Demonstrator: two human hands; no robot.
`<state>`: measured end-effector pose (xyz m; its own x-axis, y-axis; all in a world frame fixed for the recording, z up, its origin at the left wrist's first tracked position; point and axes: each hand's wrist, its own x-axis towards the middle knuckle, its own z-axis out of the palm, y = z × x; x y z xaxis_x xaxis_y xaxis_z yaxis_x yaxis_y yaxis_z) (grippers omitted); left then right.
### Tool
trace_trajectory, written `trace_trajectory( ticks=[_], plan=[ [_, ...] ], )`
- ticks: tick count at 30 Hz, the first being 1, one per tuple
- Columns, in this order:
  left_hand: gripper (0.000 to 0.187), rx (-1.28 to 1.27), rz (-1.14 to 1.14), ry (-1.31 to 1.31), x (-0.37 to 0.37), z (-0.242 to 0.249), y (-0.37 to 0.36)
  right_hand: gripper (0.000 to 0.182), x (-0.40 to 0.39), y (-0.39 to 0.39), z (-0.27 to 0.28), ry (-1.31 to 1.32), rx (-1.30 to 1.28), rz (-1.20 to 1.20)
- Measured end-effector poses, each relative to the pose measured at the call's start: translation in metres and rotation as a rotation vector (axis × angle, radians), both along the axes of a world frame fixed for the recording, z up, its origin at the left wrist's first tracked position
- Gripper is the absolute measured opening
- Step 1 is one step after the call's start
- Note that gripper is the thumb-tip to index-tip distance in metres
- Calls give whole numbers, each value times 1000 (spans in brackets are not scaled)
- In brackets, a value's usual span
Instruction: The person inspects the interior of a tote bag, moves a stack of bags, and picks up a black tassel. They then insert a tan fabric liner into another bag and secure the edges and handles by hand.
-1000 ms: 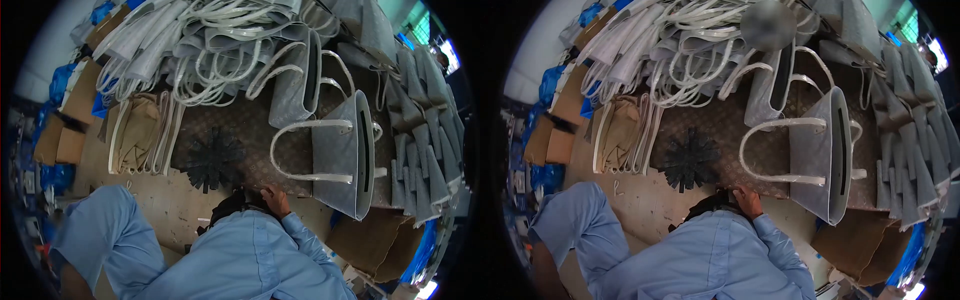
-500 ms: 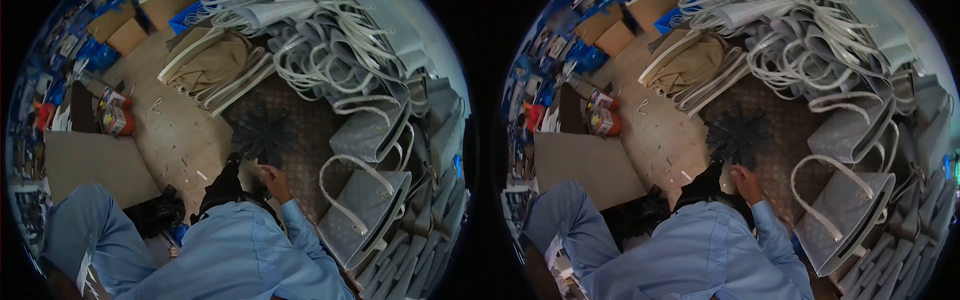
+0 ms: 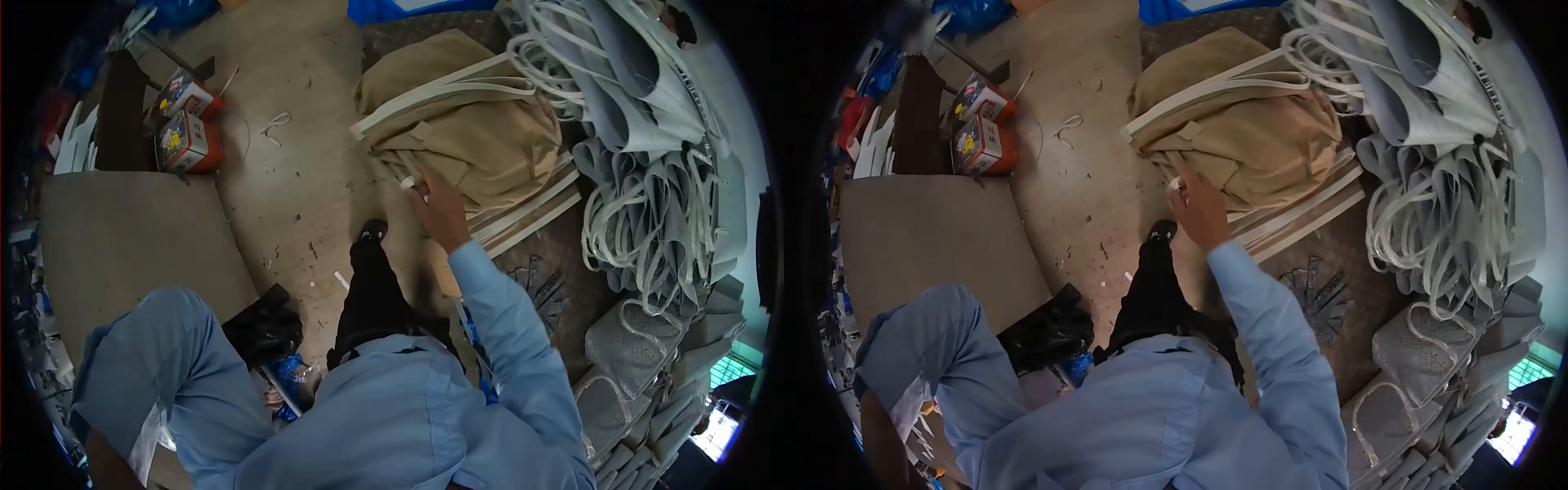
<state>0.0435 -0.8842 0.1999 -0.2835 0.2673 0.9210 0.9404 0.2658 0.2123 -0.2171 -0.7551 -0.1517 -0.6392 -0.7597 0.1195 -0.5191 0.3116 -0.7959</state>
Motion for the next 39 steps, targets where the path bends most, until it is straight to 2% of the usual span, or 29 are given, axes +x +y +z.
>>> trace_trajectory(
  ticks=[2,3,5,6,8,9,11,13,14,16,17,18,19,20,21,23,25,26,27,28,29,30,32,34,36,38,39],
  plan=[
    [35,39,0,-14,-9,-3,-47,53,-10,-64,3,389,97,47],
    [35,57,-9,-2,-13,-5,-66,53,-17,-90,3,409,113,34],
    [36,113,-36,27,-17,-13,-101,64,-23,-129,-6,592,509,232],
    [36,139,-40,43,-17,-17,-115,64,-28,-146,-12,610,538,234],
    [37,201,-60,61,-19,-25,-141,46,-43,-165,-17,440,778,347],
    [38,232,-64,59,-20,-31,-153,46,-46,-161,-13,446,801,346],
    [38,285,-93,35,-28,-45,-175,37,-47,-154,20,413,549,318],
    [39,414,-197,-66,-37,-71,-204,36,-55,-130,50,224,369,290],
    [39,593,-225,-264,-46,-114,-215,35,-53,-115,65,193,334,236],
    [40,1022,142,-807,-100,-205,-208,31,-51,-81,82,236,201,80],
    [37,990,514,-1091,-143,-241,-195,29,-45,-62,82,292,108,-19],
    [36,951,365,-1263,-170,-282,-183,29,-39,-41,77,299,110,-47],
    [39,813,269,-1410,-195,-326,-161,31,-35,-21,69,216,66,-221],
    [45,826,71,-1525,-219,-347,-129,32,-32,-10,66,132,13,-394],
    [51,758,23,-1529,-239,-348,-101,32,-25,-13,65,142,-3,-435],
    [54,703,-80,-1515,-267,-369,-48,40,-7,-34,60,-235,-633,-625],
    [54,807,-387,-1580,-272,-319,-23,52,1,-37,74,-326,-624,-708],
    [51,680,-341,-1480,-275,-325,-15,52,0,-31,77,-216,-450,-809],
    [51,633,-362,-1486,-279,-328,-14,51,-2,-22,81,-116,-270,-907],
    [52,425,-343,-1380,-281,-331,-15,40,-11,1,93,-18,-183,-868],
    [52,224,-331,-1258,-286,-334,-17,34,-11,26,96,-52,-276,-983],
    [52,179,-364,-1245,-297,-342,-18,29,-13,52,99,-73,-374,-1095],
    [60,-394,301,-935,-313,-369,-19,29,0,91,151,-35,-574,-1185],
    [72,-739,587,-907,-324,-418,-22,30,24,141,160,98,-888,-1250],
    [80,-851,590,-976,-334,-417,-24,34,51,172,187,169,-1179,-1347],
    [84,-794,575,-1066,-343,-425,-23,37,83,204,210,280,-1181,-1385],
    [85,-798,554,-1087,-345,-436,-28,38,97,215,222,238,-1314,-1391]
  ],
)
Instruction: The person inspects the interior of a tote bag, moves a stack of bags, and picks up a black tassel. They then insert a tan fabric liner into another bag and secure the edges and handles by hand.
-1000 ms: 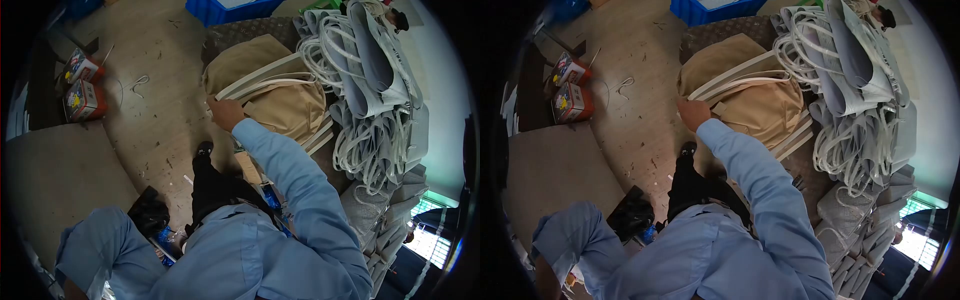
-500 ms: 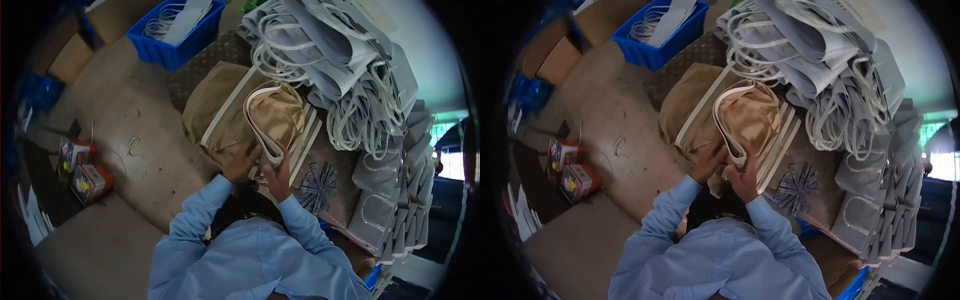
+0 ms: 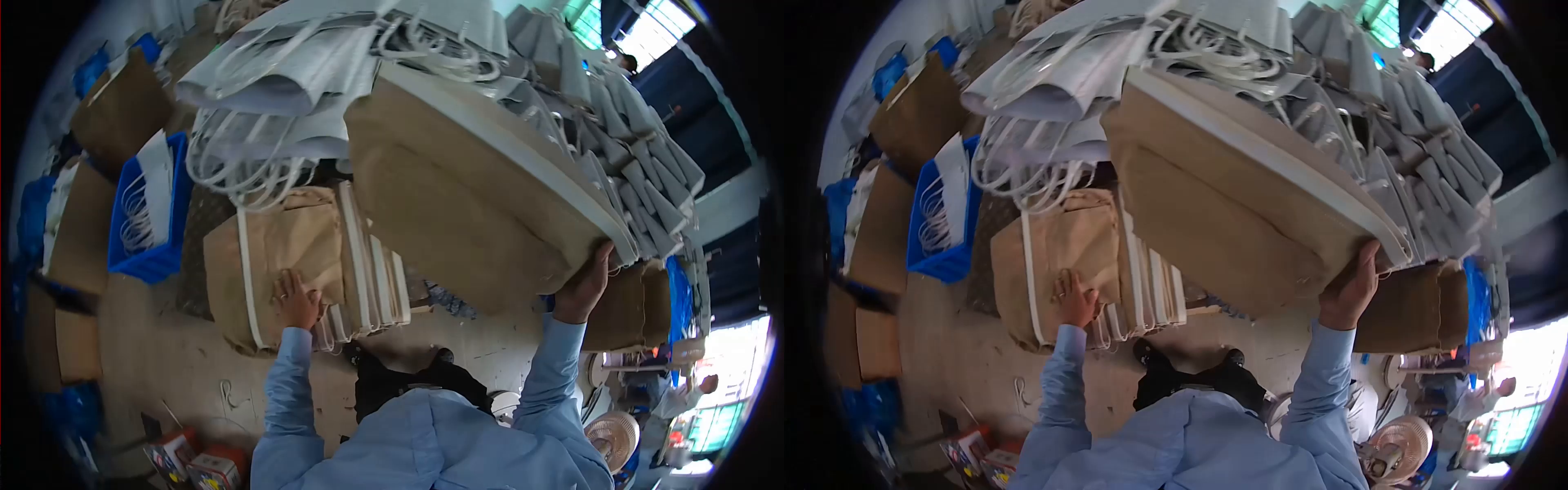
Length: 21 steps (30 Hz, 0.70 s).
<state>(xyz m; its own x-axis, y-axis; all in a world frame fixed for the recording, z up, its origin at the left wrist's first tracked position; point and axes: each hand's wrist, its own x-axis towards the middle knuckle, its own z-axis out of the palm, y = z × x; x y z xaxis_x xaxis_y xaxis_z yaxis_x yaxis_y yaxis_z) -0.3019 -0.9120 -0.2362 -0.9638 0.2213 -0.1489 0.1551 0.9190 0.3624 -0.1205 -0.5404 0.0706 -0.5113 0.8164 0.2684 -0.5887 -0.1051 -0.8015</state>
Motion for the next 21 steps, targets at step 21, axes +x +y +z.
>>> trace_trajectory(
  ticks=[21],
  plan=[
    [40,377,-1464,-977,252,269,406,85,312,104,-11,-764,1285,-155]
  ],
)
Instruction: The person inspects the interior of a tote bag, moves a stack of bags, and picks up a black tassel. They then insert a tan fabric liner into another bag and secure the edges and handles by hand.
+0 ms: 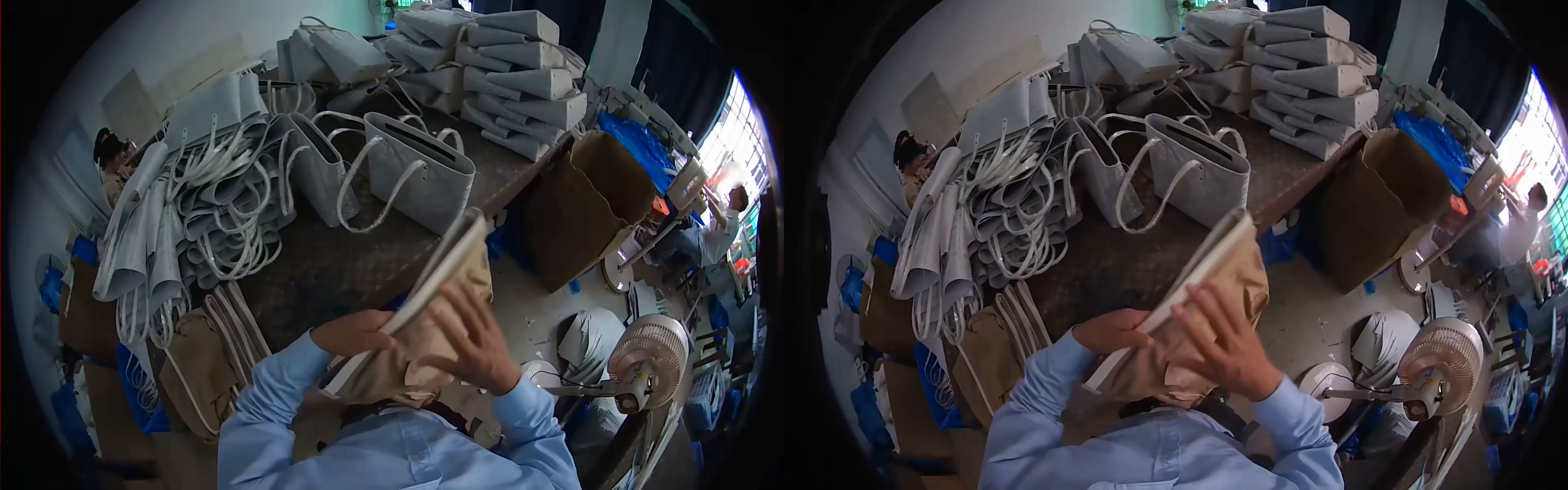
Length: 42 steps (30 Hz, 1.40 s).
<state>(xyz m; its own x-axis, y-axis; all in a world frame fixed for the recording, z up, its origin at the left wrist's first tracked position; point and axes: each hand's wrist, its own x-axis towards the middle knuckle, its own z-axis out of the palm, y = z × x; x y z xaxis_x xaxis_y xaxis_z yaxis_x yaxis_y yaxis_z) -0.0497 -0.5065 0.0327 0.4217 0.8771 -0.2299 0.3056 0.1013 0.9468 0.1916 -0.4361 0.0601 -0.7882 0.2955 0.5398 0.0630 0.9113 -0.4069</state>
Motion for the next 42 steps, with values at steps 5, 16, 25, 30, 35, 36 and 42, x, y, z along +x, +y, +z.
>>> trace_trajectory(
  ticks=[5,16,25,30,35,36,42],
  plan=[
    [30,172,-543,394,68,24,77,61,62,57,-3,-398,164,-275],
    [64,894,95,582,-23,12,261,11,139,136,-99,-339,-538,-624],
    [67,830,15,947,-123,-25,364,29,75,290,70,470,-511,-538],
    [64,865,108,960,-103,-29,373,48,-78,377,127,623,-870,128],
    [61,851,201,958,-106,-63,372,43,-197,434,128,407,-1325,651],
    [61,844,217,957,-107,-63,371,41,-209,447,112,300,-1443,727],
    [58,834,272,986,-106,-61,372,62,-219,482,-11,-394,-1211,303]
  ],
)
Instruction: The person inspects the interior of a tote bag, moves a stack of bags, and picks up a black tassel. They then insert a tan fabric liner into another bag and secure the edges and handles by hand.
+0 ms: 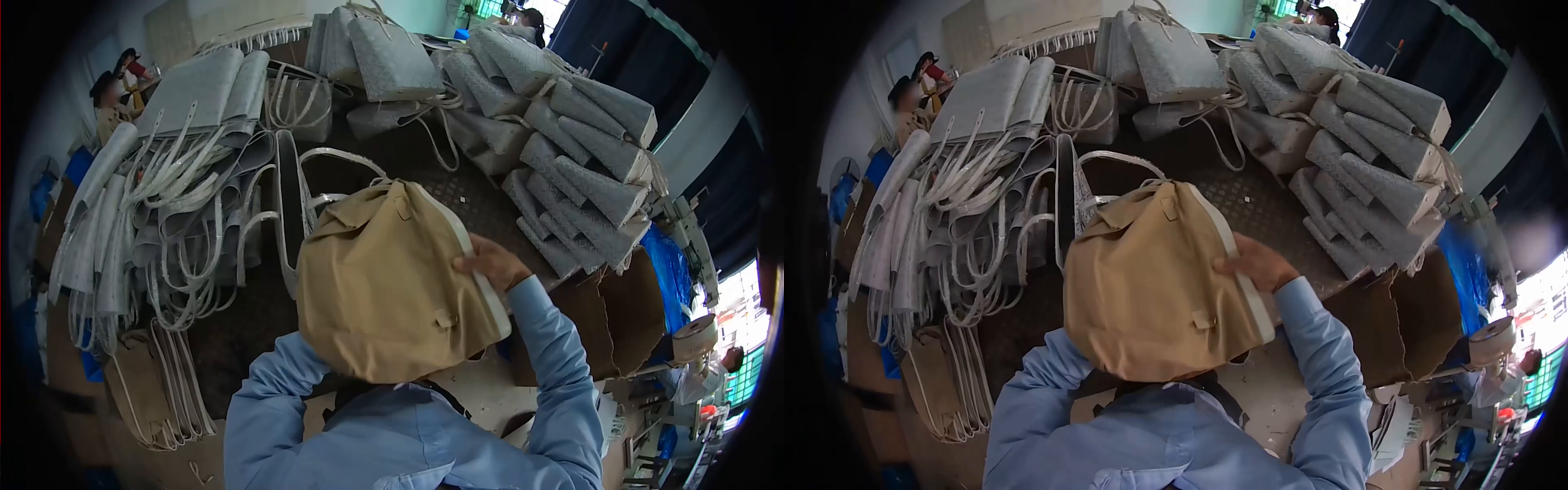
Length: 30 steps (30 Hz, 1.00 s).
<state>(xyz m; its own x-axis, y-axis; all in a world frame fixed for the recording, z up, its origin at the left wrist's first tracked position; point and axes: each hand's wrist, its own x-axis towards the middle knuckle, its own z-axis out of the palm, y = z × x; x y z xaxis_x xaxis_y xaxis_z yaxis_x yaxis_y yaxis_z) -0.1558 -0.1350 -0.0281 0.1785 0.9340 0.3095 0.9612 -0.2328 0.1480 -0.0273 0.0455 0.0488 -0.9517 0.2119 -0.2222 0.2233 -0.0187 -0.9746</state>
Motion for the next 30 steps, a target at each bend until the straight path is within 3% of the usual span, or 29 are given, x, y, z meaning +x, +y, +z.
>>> trace_trajectory(
  ticks=[1,3,4,9,10,12,13,14,16,19,21,22,23,24,25,26,27,28,30],
  plan=[
    [57,8,8,7,0,1,1,62,-2,0,9,5,-1,12],
    [56,20,15,14,1,4,2,62,4,-4,26,-118,384,39],
    [55,31,16,21,1,6,2,62,8,-1,27,-115,368,39],
    [53,36,-18,-11,-12,34,-48,65,21,34,14,-71,750,-86],
    [52,3,-28,-98,-18,40,-67,63,20,37,10,-82,842,-117],
    [52,-120,-18,-514,-32,43,-79,62,19,38,14,-111,839,-103],
    [52,-233,-2,-939,-36,44,-85,61,19,36,16,-150,844,-86],
    [52,-244,4,-937,-38,48,-83,61,20,35,18,-148,832,-86],
    [48,-293,243,-917,-42,65,-66,59,22,32,19,17,806,-40],
    [43,-333,591,-878,-38,85,-24,58,20,24,19,-10,744,-20],
    [34,-389,617,-333,-21,60,12,57,19,18,19,-45,726,35],
    [34,-386,621,-341,-26,37,31,55,18,15,19,-75,711,84],
    [32,-538,386,-210,-37,8,51,55,18,11,13,-77,718,91],
    [32,-679,148,-76,-44,-15,66,47,18,7,2,92,830,86],
    [32,-670,154,-84,-43,-25,73,39,15,3,-4,265,938,84],
    [35,-561,149,-145,-41,-33,78,39,8,-5,-1,264,943,97],
    [38,-458,142,-201,-42,-47,84,35,-1,-18,2,101,970,121],
    [34,-469,35,131,-56,-90,100,31,-7,-23,4,-57,993,138],
    [34,-542,-35,122,-52,-60,100,28,-8,-18,-19,-39,1034,60]
  ],
)
